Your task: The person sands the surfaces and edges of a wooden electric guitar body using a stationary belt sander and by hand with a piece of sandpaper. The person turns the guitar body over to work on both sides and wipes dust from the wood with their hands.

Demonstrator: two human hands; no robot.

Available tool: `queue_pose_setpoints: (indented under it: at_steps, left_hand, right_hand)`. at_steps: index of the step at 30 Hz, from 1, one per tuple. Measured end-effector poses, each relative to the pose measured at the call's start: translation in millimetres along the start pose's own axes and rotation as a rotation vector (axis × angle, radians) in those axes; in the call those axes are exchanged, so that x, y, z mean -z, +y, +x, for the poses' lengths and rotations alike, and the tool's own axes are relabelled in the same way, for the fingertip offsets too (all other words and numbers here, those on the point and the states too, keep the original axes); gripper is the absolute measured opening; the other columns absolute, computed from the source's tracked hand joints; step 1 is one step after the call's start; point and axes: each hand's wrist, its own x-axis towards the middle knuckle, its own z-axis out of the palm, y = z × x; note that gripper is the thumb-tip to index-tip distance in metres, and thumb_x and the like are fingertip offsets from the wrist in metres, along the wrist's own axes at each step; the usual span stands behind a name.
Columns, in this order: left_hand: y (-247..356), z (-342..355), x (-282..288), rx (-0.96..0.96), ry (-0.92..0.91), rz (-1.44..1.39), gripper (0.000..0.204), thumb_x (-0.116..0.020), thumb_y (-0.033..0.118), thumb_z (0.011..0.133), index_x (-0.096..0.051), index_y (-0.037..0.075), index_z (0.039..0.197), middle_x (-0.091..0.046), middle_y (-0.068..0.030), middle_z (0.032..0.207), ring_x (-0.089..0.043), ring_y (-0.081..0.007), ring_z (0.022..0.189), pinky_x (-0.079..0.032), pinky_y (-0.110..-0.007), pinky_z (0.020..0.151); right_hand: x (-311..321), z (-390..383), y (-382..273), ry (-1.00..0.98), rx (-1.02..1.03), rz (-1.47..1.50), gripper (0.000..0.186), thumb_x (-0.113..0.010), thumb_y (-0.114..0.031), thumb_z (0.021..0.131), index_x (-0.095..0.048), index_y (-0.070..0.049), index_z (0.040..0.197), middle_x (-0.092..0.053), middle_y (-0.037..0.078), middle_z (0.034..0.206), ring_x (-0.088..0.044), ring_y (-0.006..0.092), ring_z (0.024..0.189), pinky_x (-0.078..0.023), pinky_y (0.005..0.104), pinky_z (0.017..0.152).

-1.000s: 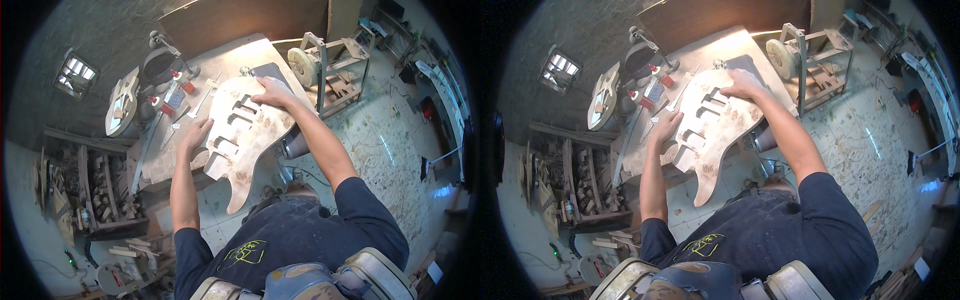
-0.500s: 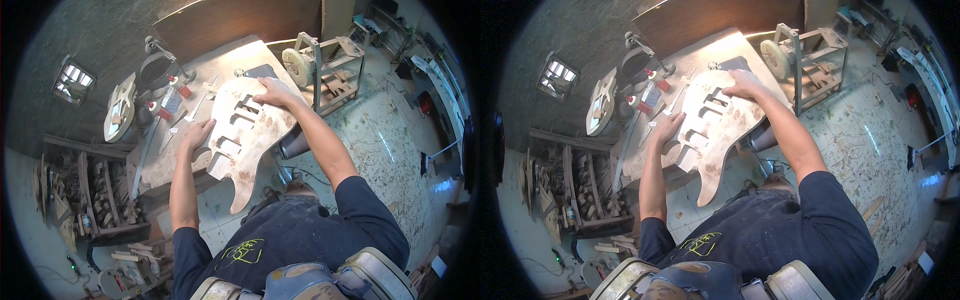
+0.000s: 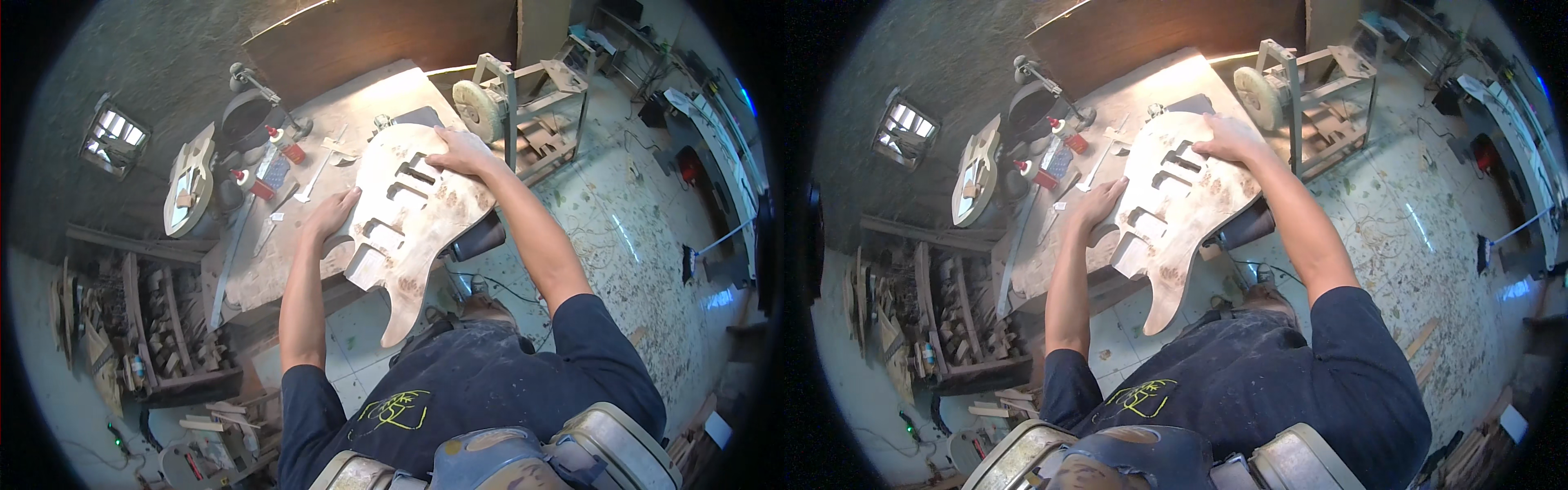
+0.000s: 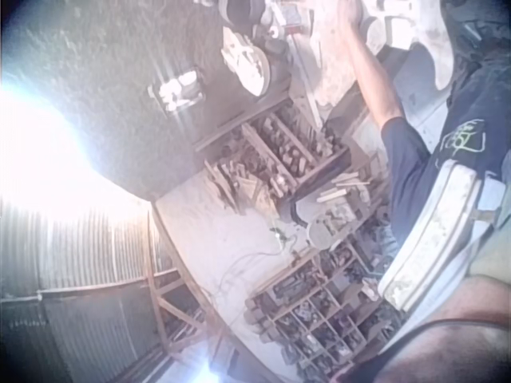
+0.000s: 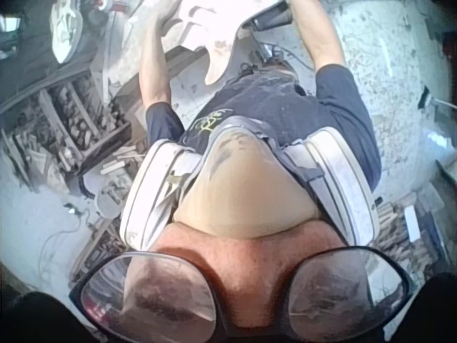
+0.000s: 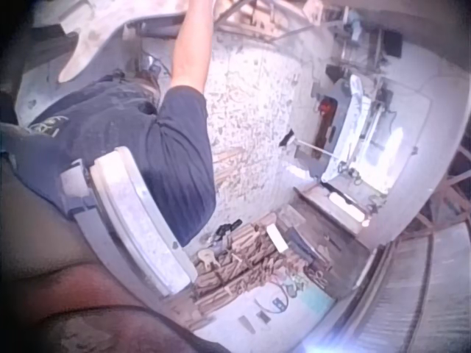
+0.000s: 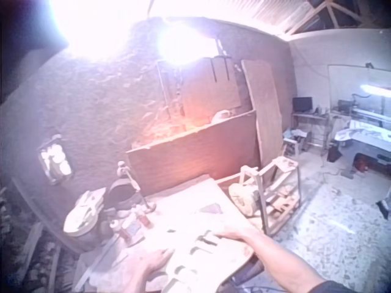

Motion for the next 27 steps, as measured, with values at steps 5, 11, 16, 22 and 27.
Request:
queue_pose_setpoints:
  at_steps: [5, 11, 16, 22, 27]
  left_hand:
    - [1, 17, -7, -0.033, -0.012, -0.045, 0.064, -0.041, 0.056, 0.102, -0.064, 0.002, 0.128, -0.068, -0.0211, 0.122, -0.065, -0.0311, 0.112, -0.045, -0.039, 0.099]
    - [1, 39, -22, -0.084, -0.023, -0.115, 0.061, -0.042, 0.053, 0.102, -0.064, 0.002, 0.128, -0.068, -0.0210, 0.122, -0.064, -0.0325, 0.113, -0.045, -0.040, 0.099]
    - [-3, 39, -22, -0.102, -0.009, -0.115, 0.060, -0.043, 0.052, 0.102, -0.065, 0.001, 0.127, -0.069, -0.0203, 0.120, -0.065, -0.0312, 0.111, -0.046, -0.039, 0.099]
    - [-19, 28, -14, -0.029, 0.011, -0.153, 0.061, -0.044, 0.051, 0.103, -0.065, -0.002, 0.124, -0.071, -0.0208, 0.115, -0.068, -0.0284, 0.103, -0.048, -0.038, 0.094]
    - [-44, 15, -3, -0.008, 0.063, -0.123, 0.061, -0.044, 0.051, 0.103, -0.066, -0.003, 0.122, -0.071, -0.0206, 0.113, -0.068, -0.0283, 0.102, -0.048, -0.038, 0.094]
  right_hand:
    - [11, -9, 6, 0.028, -0.007, -0.032, 0.072, -0.067, -0.049, 0.080, -0.057, 0.003, 0.129, -0.060, 0.026, 0.130, -0.057, 0.0390, 0.122, -0.046, 0.0435, 0.102]
    - [29, -21, 10, -0.029, -0.083, -0.051, 0.086, -0.069, -0.052, 0.081, -0.048, 0.005, 0.142, -0.053, 0.025, 0.141, -0.051, 0.0367, 0.131, -0.039, 0.0391, 0.111]
    - [12, -18, 17, 0.117, -0.022, -0.041, 0.068, -0.068, -0.048, 0.078, -0.060, 0.003, 0.122, -0.064, 0.028, 0.122, -0.060, 0.0405, 0.117, -0.047, 0.0432, 0.101]
    - [0, -3, 7, 0.091, 0.013, -0.005, 0.078, -0.069, -0.049, 0.079, -0.054, 0.005, 0.134, -0.061, 0.027, 0.127, -0.057, 0.0387, 0.121, -0.045, 0.0416, 0.104]
    - [-9, 4, -24, 0.045, -0.006, 0.017, 0.084, -0.069, -0.048, 0.080, -0.048, 0.005, 0.141, -0.057, 0.026, 0.134, -0.055, 0.0369, 0.126, -0.043, 0.0397, 0.107]
